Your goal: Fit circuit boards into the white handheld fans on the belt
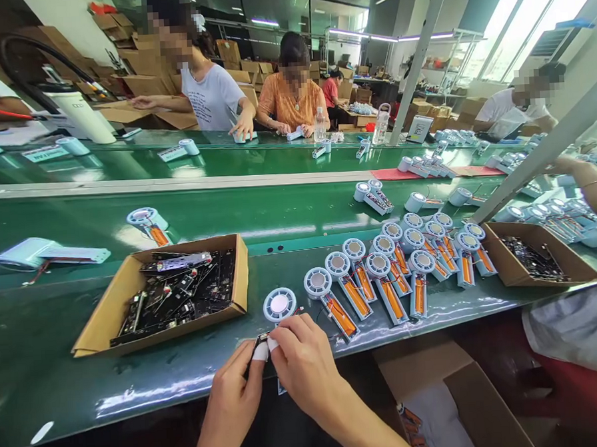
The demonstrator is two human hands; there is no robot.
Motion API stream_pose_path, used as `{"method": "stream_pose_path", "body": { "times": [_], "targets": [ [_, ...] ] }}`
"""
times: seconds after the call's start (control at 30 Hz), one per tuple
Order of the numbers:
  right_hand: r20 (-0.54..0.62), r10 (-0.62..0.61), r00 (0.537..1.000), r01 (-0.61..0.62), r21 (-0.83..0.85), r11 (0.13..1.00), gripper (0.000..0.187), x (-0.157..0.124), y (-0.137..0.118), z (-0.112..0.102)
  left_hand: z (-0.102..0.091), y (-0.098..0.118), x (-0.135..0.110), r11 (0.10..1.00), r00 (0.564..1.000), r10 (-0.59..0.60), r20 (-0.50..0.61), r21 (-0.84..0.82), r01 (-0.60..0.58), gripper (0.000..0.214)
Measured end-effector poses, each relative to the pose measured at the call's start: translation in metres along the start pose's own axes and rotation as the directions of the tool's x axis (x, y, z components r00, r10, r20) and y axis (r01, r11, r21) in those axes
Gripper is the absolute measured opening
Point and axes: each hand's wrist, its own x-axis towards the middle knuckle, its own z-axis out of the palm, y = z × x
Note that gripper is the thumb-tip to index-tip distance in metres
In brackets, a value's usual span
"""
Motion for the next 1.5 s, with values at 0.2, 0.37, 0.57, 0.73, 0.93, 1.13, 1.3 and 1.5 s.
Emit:
{"method": "stream_pose_path", "body": {
  "times": [0.2,0.37,0.57,0.73,0.93,1.13,1.3,1.5],
  "targets": [
    [0.083,0.012,0.996,0.005,-0.201,0.98,0.024,0.0,-0.01,0.0,0.005,-0.011,-0.008,0.94,0.965,0.251,-0.073,0.255,-0.225,0.025],
    [0.207,0.032,0.978,-0.051,0.085,0.995,0.018,0.009,0.005,-0.012,-0.009,-0.016,-0.002,0.97,0.973,0.208,0.098,0.108,-0.218,0.028],
    [0.349,-0.078,0.934,-0.02,0.267,0.964,0.022,0.02,0.02,-0.025,-0.022,-0.015,0.012,0.982,0.945,0.182,0.27,-0.011,-0.186,0.03],
    [0.277,-0.048,0.96,-0.002,0.178,0.984,0.024,0.016,0.015,-0.027,-0.016,-0.013,0.011,0.983,0.961,0.178,0.213,0.007,-0.183,0.029],
    [0.004,0.348,0.937,-0.336,0.274,0.901,0.026,0.004,0.015,-0.033,0.003,-0.019,-0.01,0.999,0.999,0.039,-0.03,0.036,-0.038,0.032],
    [0.004,0.299,0.954,-0.292,0.235,0.927,0.018,0.019,0.01,-0.015,0.014,-0.018,-0.021,0.993,0.99,-0.115,-0.085,-0.036,0.112,0.033],
    [0.091,0.189,0.978,-0.205,0.238,0.949,0.021,0.029,0.006,-0.003,0.01,-0.017,-0.02,0.983,0.976,-0.166,-0.142,-0.103,0.152,0.03],
    [0.298,0.013,0.954,-0.141,0.41,0.901,0.044,0.023,0.006,-0.012,-0.001,-0.015,-0.017,0.924,0.958,-0.285,0.039,-0.253,0.286,0.019]
  ]
}}
